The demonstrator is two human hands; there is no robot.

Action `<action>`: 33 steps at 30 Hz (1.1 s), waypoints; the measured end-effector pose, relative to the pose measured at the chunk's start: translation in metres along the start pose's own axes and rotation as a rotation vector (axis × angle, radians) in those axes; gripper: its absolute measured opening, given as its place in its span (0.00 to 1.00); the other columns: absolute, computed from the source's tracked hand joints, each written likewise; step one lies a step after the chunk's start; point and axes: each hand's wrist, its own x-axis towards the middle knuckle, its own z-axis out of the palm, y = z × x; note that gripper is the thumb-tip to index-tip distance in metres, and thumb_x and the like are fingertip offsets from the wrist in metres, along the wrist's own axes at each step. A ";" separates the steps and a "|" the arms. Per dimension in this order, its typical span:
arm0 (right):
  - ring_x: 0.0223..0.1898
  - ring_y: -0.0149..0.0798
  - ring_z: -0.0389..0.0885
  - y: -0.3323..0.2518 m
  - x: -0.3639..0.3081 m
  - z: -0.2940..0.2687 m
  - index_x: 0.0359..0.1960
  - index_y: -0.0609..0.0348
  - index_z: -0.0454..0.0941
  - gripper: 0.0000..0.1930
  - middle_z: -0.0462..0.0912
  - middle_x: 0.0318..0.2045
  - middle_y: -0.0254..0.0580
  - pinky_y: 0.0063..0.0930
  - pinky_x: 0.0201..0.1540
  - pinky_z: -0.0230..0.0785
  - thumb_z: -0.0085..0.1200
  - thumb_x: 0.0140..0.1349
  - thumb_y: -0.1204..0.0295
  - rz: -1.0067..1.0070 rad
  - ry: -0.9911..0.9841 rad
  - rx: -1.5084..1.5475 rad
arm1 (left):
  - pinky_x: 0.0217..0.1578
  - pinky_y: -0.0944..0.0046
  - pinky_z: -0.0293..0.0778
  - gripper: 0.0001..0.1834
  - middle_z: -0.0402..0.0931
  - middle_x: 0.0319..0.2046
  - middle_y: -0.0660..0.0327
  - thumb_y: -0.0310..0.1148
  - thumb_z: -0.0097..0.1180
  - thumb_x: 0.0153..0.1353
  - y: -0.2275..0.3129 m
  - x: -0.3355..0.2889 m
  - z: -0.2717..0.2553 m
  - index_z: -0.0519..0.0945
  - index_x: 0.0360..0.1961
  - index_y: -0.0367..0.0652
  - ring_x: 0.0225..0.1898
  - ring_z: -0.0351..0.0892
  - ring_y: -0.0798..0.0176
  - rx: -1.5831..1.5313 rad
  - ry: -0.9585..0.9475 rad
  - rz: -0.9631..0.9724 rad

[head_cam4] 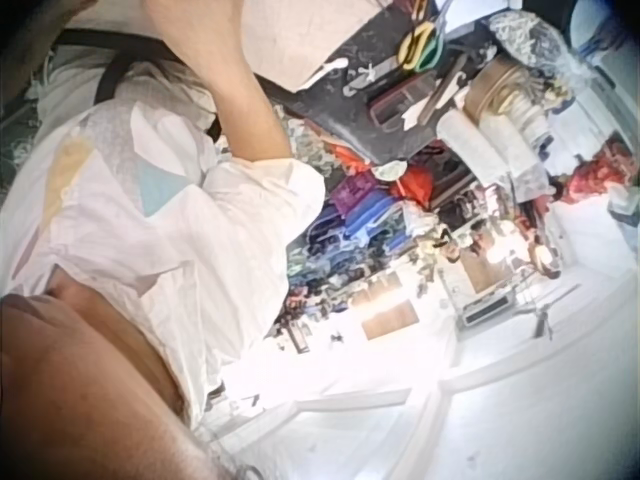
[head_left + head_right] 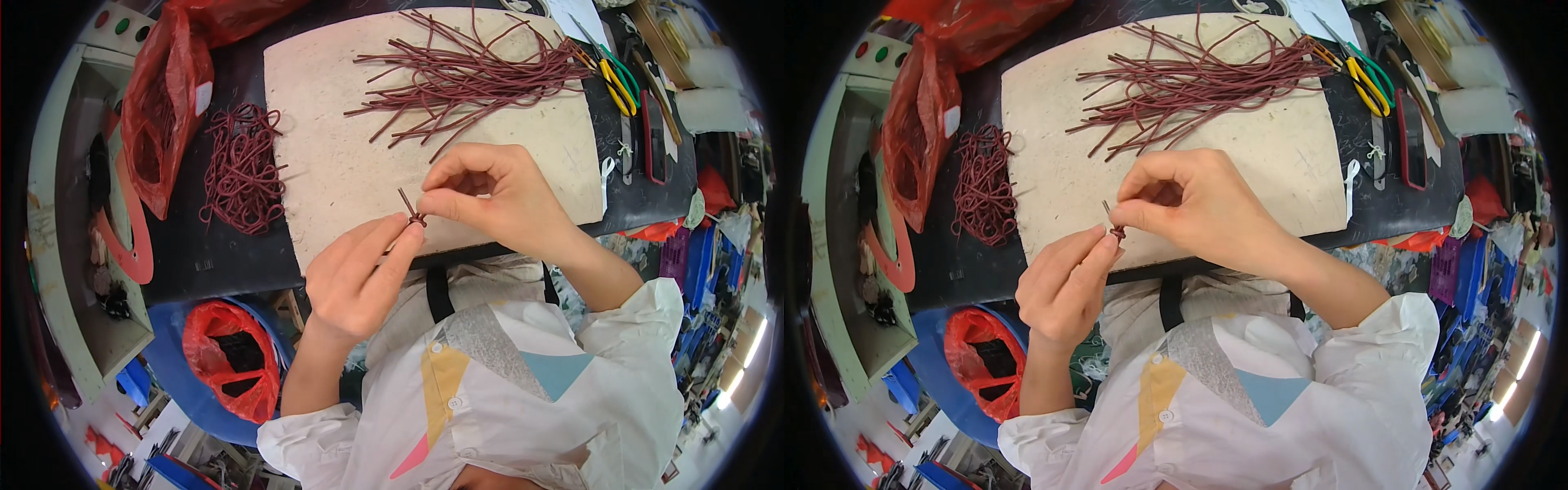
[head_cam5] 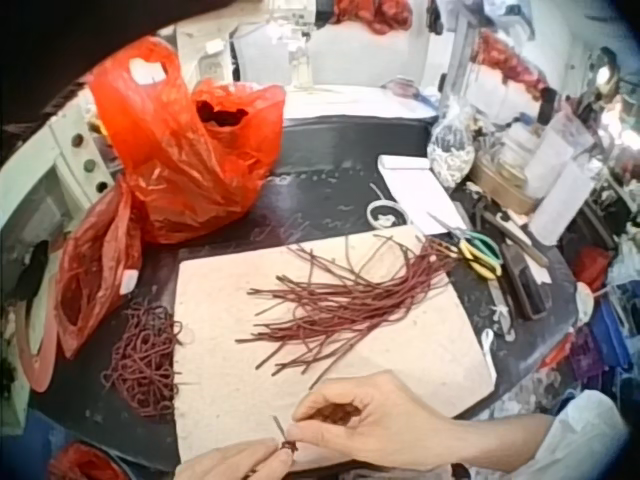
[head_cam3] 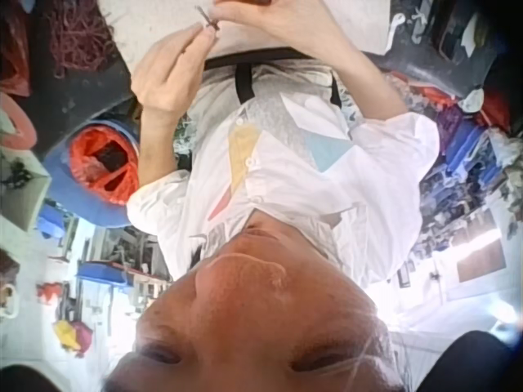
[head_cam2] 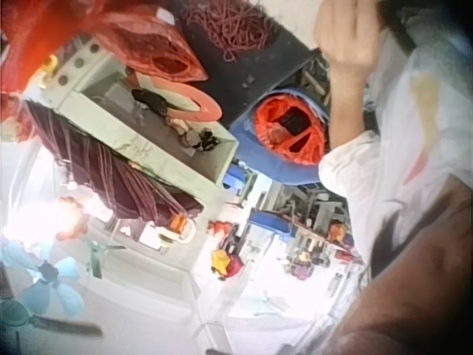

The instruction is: Manually tying and knotting thin leather or synthetic cords for shoe manufacturing.

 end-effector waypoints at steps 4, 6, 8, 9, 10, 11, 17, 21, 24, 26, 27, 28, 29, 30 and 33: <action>0.28 0.27 0.77 0.000 -0.002 0.007 0.32 0.65 0.77 0.07 0.78 0.26 0.39 0.18 0.33 0.70 0.56 0.51 0.79 -0.121 0.076 0.045 | 0.26 0.71 0.76 0.07 0.78 0.27 0.52 0.18 0.55 0.50 0.014 -0.010 0.002 0.77 0.32 0.29 0.26 0.79 0.60 -0.644 0.034 -0.760; 0.29 0.28 0.78 0.000 -0.003 0.009 0.32 0.66 0.77 0.06 0.78 0.27 0.40 0.18 0.35 0.71 0.56 0.50 0.81 -0.182 0.093 -0.009 | 0.28 0.71 0.77 0.07 0.77 0.28 0.51 0.20 0.51 0.54 0.008 -0.004 -0.003 0.76 0.34 0.29 0.27 0.80 0.61 -1.039 0.085 -1.101; 0.30 0.29 0.78 0.001 -0.004 0.010 0.30 0.66 0.77 0.06 0.79 0.28 0.42 0.19 0.35 0.72 0.57 0.49 0.83 -0.266 0.090 -0.075 | 0.28 0.71 0.78 0.08 0.77 0.28 0.50 0.23 0.49 0.56 0.002 -0.005 -0.004 0.75 0.36 0.30 0.27 0.80 0.61 -1.290 0.105 -1.282; 0.30 0.30 0.79 0.001 -0.004 0.011 0.30 0.66 0.78 0.06 0.79 0.28 0.42 0.19 0.34 0.73 0.57 0.48 0.83 -0.272 0.087 -0.065 | 0.28 0.71 0.78 0.08 0.77 0.29 0.50 0.23 0.50 0.56 0.002 -0.005 -0.004 0.75 0.37 0.30 0.27 0.80 0.61 -1.290 0.102 -1.283; 0.30 0.30 0.79 0.002 -0.004 0.011 0.30 0.66 0.78 0.07 0.79 0.28 0.42 0.19 0.33 0.73 0.57 0.48 0.83 -0.278 0.083 -0.056 | 0.28 0.71 0.78 0.09 0.77 0.29 0.50 0.23 0.50 0.56 0.003 -0.005 -0.003 0.75 0.37 0.30 0.27 0.80 0.62 -1.288 0.099 -1.283; 0.30 0.31 0.79 0.002 -0.004 0.012 0.30 0.66 0.78 0.07 0.79 0.28 0.43 0.19 0.33 0.73 0.57 0.48 0.84 -0.284 0.080 -0.046 | 0.28 0.71 0.78 0.09 0.77 0.29 0.50 0.23 0.50 0.56 0.005 -0.005 -0.003 0.75 0.38 0.30 0.27 0.80 0.62 -1.287 0.097 -1.283; 0.27 0.30 0.79 0.002 -0.005 0.018 0.29 0.64 0.79 0.05 0.80 0.25 0.41 0.20 0.30 0.73 0.56 0.48 0.81 -0.268 0.139 -0.045 | 0.28 0.71 0.78 0.10 0.77 0.28 0.50 0.23 0.52 0.55 0.006 -0.005 -0.002 0.76 0.39 0.31 0.28 0.80 0.62 -1.188 0.107 -1.236; 0.27 0.31 0.80 0.002 -0.006 0.018 0.31 0.63 0.78 0.07 0.80 0.25 0.41 0.20 0.29 0.72 0.56 0.49 0.80 -0.285 0.127 -0.104 | 0.27 0.72 0.76 0.09 0.77 0.27 0.52 0.22 0.53 0.54 0.008 -0.005 0.000 0.76 0.38 0.31 0.27 0.79 0.65 -1.157 0.138 -1.213; 0.28 0.32 0.79 0.004 -0.005 0.017 0.31 0.63 0.77 0.06 0.79 0.25 0.42 0.21 0.30 0.71 0.54 0.51 0.80 -0.328 0.074 -0.278 | 0.26 0.73 0.75 0.09 0.77 0.27 0.54 0.21 0.54 0.54 0.008 -0.008 0.002 0.76 0.37 0.30 0.25 0.77 0.67 -1.049 0.119 -1.139; 0.30 0.30 0.79 0.000 -0.002 0.010 0.31 0.65 0.76 0.04 0.79 0.27 0.41 0.20 0.33 0.71 0.52 0.53 0.81 -0.432 -0.040 -0.560 | 0.26 0.74 0.74 0.09 0.77 0.26 0.54 0.21 0.55 0.54 0.011 -0.008 0.003 0.76 0.37 0.30 0.24 0.76 0.68 -0.960 0.125 -1.076; 0.30 0.30 0.78 0.001 -0.002 0.010 0.31 0.65 0.75 0.03 0.79 0.26 0.41 0.20 0.33 0.71 0.52 0.53 0.81 -0.420 -0.021 -0.546 | 0.26 0.74 0.74 0.09 0.77 0.26 0.55 0.21 0.54 0.54 0.010 -0.008 0.004 0.76 0.37 0.30 0.24 0.76 0.69 -0.968 0.133 -1.074; 0.30 0.30 0.78 0.003 -0.003 0.011 0.30 0.65 0.75 0.03 0.78 0.26 0.40 0.21 0.33 0.71 0.51 0.54 0.80 -0.408 -0.004 -0.532 | 0.26 0.74 0.74 0.08 0.77 0.26 0.55 0.22 0.54 0.54 0.009 -0.010 0.005 0.76 0.36 0.31 0.24 0.76 0.69 -0.976 0.143 -1.073; 0.31 0.30 0.77 0.005 -0.004 0.012 0.30 0.66 0.74 0.02 0.78 0.26 0.40 0.21 0.33 0.71 0.51 0.55 0.80 -0.396 0.012 -0.517 | 0.26 0.74 0.74 0.08 0.77 0.27 0.55 0.22 0.54 0.54 0.009 -0.011 0.005 0.76 0.36 0.31 0.24 0.76 0.69 -0.983 0.153 -1.072; 0.30 0.31 0.78 0.008 -0.005 0.014 0.29 0.65 0.73 0.02 0.78 0.26 0.41 0.22 0.32 0.71 0.51 0.54 0.80 -0.347 0.050 -0.389 | 0.26 0.74 0.74 0.08 0.77 0.27 0.55 0.22 0.54 0.54 0.008 -0.011 0.005 0.76 0.36 0.31 0.24 0.76 0.69 -1.017 0.162 -1.093; 0.28 0.32 0.78 0.017 -0.007 0.024 0.29 0.63 0.73 0.03 0.77 0.26 0.42 0.23 0.30 0.70 0.51 0.53 0.79 -0.190 0.129 0.002 | 0.26 0.74 0.74 0.08 0.77 0.27 0.55 0.22 0.54 0.54 0.007 -0.010 0.007 0.76 0.36 0.31 0.25 0.76 0.69 -1.085 0.195 -1.138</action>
